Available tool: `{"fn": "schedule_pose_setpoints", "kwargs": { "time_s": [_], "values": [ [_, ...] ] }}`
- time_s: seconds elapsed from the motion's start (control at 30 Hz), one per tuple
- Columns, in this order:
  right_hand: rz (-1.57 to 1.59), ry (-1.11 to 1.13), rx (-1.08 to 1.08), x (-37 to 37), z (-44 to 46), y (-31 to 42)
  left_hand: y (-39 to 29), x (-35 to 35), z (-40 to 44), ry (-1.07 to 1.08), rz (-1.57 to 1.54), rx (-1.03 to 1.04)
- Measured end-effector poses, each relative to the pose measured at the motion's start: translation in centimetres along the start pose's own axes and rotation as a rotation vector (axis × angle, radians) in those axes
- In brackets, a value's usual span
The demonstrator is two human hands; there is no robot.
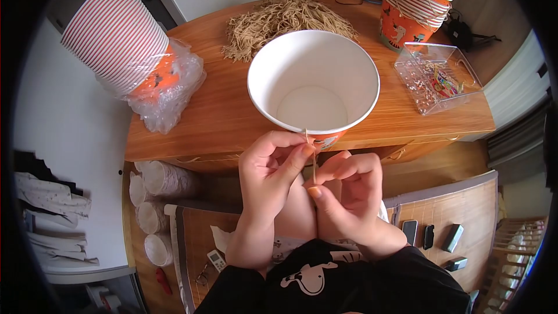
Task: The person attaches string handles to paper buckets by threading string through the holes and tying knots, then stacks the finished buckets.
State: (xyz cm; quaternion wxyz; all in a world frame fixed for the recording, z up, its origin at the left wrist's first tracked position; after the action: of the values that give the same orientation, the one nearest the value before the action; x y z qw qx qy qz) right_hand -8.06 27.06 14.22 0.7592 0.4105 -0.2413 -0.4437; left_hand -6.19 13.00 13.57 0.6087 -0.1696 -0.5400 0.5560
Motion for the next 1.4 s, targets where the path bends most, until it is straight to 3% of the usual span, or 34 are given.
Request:
{"fn": "schedule_pose_setpoints", "kwargs": {
  "time_s": [0.17, 0.3, 0.5, 0.63, 0.73, 0.9, 1.13, 1.3, 1.4],
  "values": [
    [-0.467, -0.062, -0.233, 0.3, 0.2, 1.1, 0.9, 0.3, 0.0, 0.006, -0.157, -0.176],
    [-0.634, -0.091, -0.213, 0.0, 0.2, 0.6, 1.2, 0.1, 0.2, 0.028, -0.19, -0.209],
    [-0.899, -0.208, -0.41, -0.8, 1.2, 2.7, 1.4, 0.3, 0.1, 0.05, -0.257, -0.253],
    [-0.947, -0.214, -0.483, -0.8, 1.9, 3.3, 1.7, -0.2, -0.1, 0.043, -0.303, -0.242],
    [-0.961, -0.222, -0.448, -1.0, 2.1, 3.6, 1.7, -0.4, -0.2, 0.026, -0.273, -0.262],
    [-0.767, -0.034, -0.307, -0.8, 2.6, 2.3, 1.8, -0.6, -0.5, 0.077, -0.278, -0.279],
    [-0.74, -0.016, -0.358, -0.8, 2.7, 3.0, 2.6, 0.0, -0.5, 0.061, -0.382, -0.37],
    [-0.961, -0.134, -0.466, -0.8, 2.6, 4.0, 3.1, -0.5, -0.2, -0.001, -0.381, -0.379],
    [-1.096, -0.13, -0.531, -0.4, 3.2, 4.8, 1.4, -0.2, 0.0, -0.053, -0.222, -0.204]
  ]
}}
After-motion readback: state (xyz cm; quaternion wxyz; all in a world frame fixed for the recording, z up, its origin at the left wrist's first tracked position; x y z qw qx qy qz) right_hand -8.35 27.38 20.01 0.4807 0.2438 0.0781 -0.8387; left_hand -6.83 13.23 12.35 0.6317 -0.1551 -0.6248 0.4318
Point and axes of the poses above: each hand's wrist, its own z-axis towards the middle knuckle, its own x-axis out of the palm, y = z × x, the point moved 8 cm from there along z, towards the middle knuckle, and after that the axes turned 14 degrees about -z, right-handed, at the moved point
